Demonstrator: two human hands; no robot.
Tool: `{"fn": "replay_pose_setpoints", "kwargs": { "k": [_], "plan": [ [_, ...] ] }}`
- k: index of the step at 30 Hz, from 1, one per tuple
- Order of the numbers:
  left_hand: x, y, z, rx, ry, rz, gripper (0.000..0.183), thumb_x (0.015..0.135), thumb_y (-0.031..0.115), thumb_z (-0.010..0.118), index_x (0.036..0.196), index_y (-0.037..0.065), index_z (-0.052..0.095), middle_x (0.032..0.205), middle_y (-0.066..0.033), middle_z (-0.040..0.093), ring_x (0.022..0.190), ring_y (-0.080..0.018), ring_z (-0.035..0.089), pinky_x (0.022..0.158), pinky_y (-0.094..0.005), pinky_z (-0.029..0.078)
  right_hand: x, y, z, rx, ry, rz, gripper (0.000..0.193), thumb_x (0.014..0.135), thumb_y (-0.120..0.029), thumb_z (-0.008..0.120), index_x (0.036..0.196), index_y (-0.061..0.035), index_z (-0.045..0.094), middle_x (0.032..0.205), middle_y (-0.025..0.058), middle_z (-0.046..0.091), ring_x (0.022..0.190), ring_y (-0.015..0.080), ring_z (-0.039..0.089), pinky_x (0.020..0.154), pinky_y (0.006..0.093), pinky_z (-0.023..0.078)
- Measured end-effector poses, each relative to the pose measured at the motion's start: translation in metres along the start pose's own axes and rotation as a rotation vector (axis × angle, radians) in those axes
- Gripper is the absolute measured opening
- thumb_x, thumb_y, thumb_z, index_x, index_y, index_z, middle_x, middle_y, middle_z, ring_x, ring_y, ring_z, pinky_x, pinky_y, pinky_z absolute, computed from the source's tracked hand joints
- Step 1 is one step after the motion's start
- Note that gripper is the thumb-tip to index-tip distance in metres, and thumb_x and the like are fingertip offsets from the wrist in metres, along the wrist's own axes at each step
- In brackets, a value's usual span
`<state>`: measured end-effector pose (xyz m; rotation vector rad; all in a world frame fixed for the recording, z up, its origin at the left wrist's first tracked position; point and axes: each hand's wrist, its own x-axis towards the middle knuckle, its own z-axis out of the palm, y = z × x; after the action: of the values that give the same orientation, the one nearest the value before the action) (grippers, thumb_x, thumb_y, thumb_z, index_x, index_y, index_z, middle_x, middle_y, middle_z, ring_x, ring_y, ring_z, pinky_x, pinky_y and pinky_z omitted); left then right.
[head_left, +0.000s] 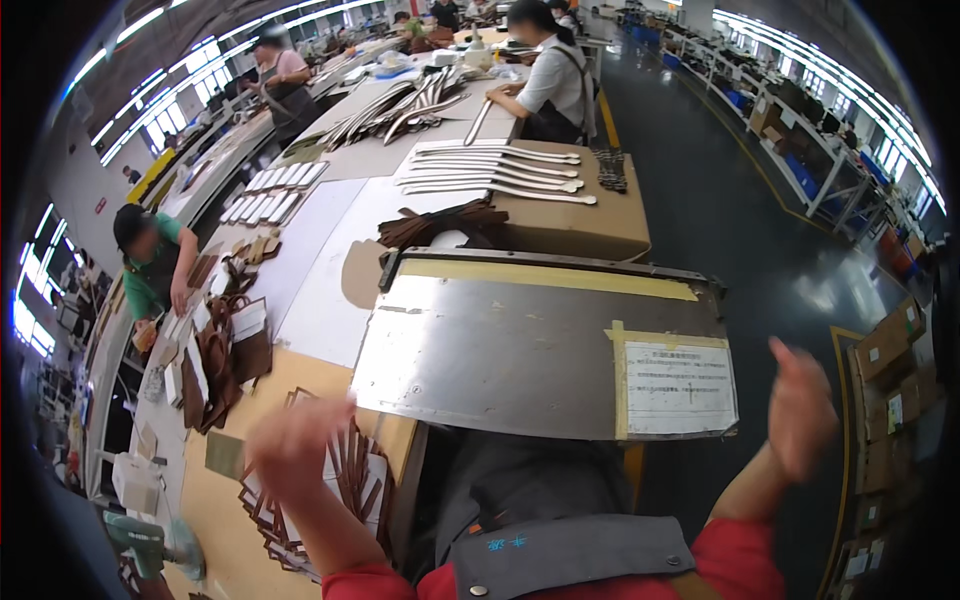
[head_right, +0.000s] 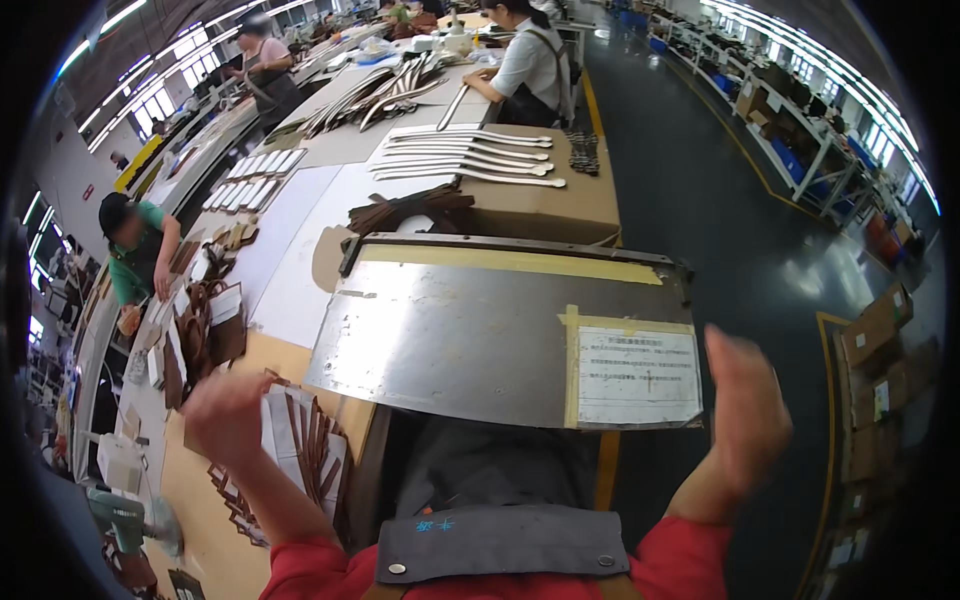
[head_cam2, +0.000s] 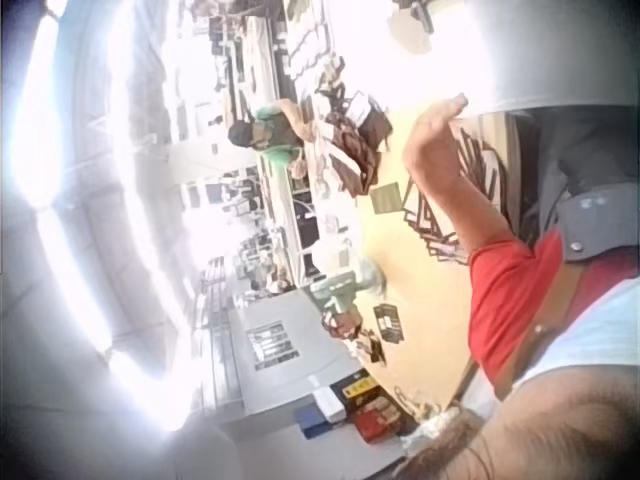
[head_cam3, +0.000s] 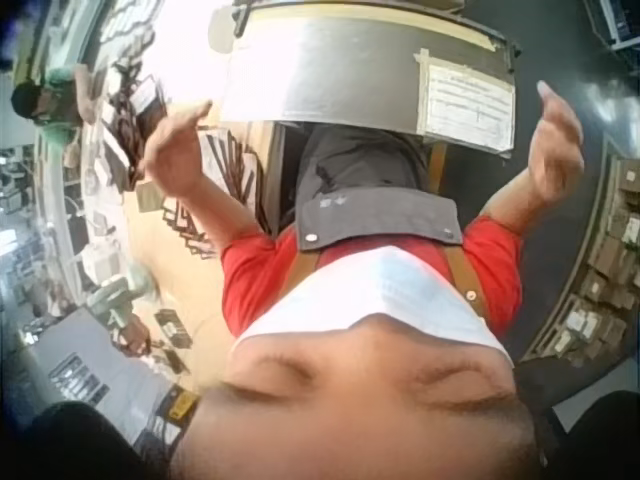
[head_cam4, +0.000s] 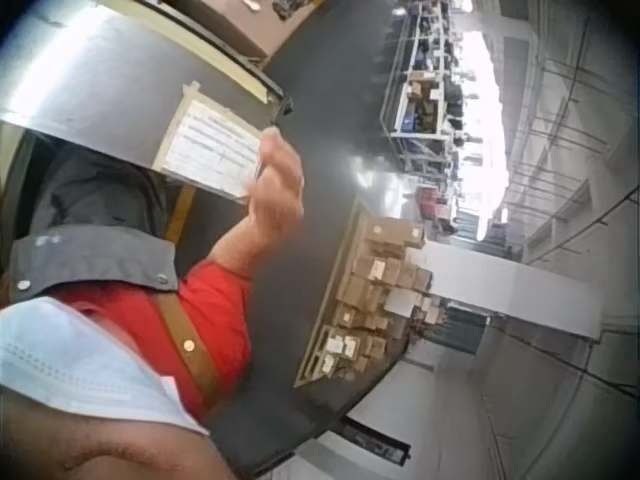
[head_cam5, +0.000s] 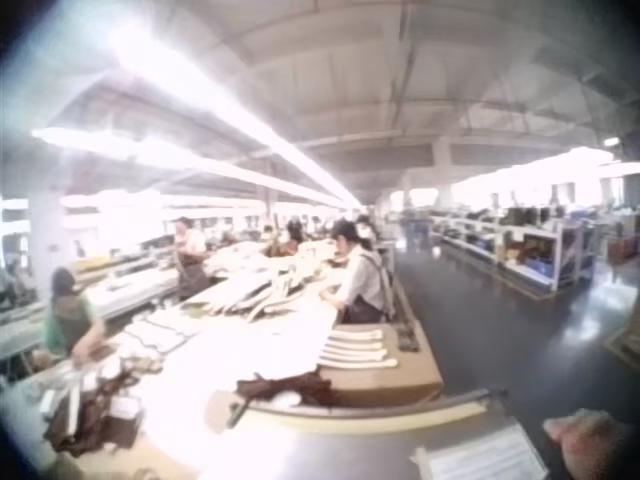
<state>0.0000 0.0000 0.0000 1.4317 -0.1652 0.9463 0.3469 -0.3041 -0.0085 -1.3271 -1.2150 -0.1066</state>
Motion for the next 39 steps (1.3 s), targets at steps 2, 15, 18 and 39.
{"fn": "replay_pose_setpoints", "kwargs": {
  "k": [2,15,18,39],
  "plan": [
    [0.006,-0.049,-0.025,0.558,0.305,-0.352,0.041,0.098,0.024,0.040,0.120,-0.008,0.052,0.122,-0.0198,0.055,0.114,-0.0248,0.052,0.102,-0.0337,0.036,-0.008,0.025,-0.011,-0.100,0.126,0.315,0.033,0.094,-0.013,0.045,0.121,0.0051,0.052,0.131,0.0155,0.049,0.122,0.0226,0.046,0.102,0.0339,0.035],
    [-0.026,-0.186,-0.105,1.579,0.246,-0.840,0.051,0.094,0.041,0.034,0.121,-0.001,0.043,0.113,-0.0262,0.056,0.099,-0.0424,0.057,0.084,-0.0494,0.045,-0.100,0.151,-0.030,-1.123,-0.105,1.061,0.062,0.093,-0.050,0.033,0.144,-0.0154,0.024,0.123,0.0235,0.052,0.110,0.0420,0.053,0.093,0.0483,0.042],
    [-0.020,-0.187,-0.105,1.554,0.240,-0.877,0.051,0.094,0.040,0.035,0.121,-0.002,0.043,0.113,-0.0261,0.056,0.099,-0.0429,0.057,0.084,-0.0493,0.045,-0.099,0.155,-0.037,-1.106,-0.099,1.072,0.061,0.093,-0.050,0.034,0.144,-0.0162,0.026,0.121,0.0246,0.054,0.110,0.0427,0.053,0.093,0.0483,0.042],
    [-0.018,-0.176,-0.087,1.550,0.397,-1.048,0.037,0.094,0.030,0.040,0.106,-0.003,0.050,0.095,-0.0269,0.059,0.087,-0.0449,0.055,0.076,-0.0484,0.043,-0.092,0.141,-0.022,-1.098,0.079,1.046,0.030,0.095,-0.035,0.043,0.101,-0.0056,0.049,0.080,0.0258,0.062,0.077,0.0454,0.059,0.061,0.0510,0.044]
  ]
}}
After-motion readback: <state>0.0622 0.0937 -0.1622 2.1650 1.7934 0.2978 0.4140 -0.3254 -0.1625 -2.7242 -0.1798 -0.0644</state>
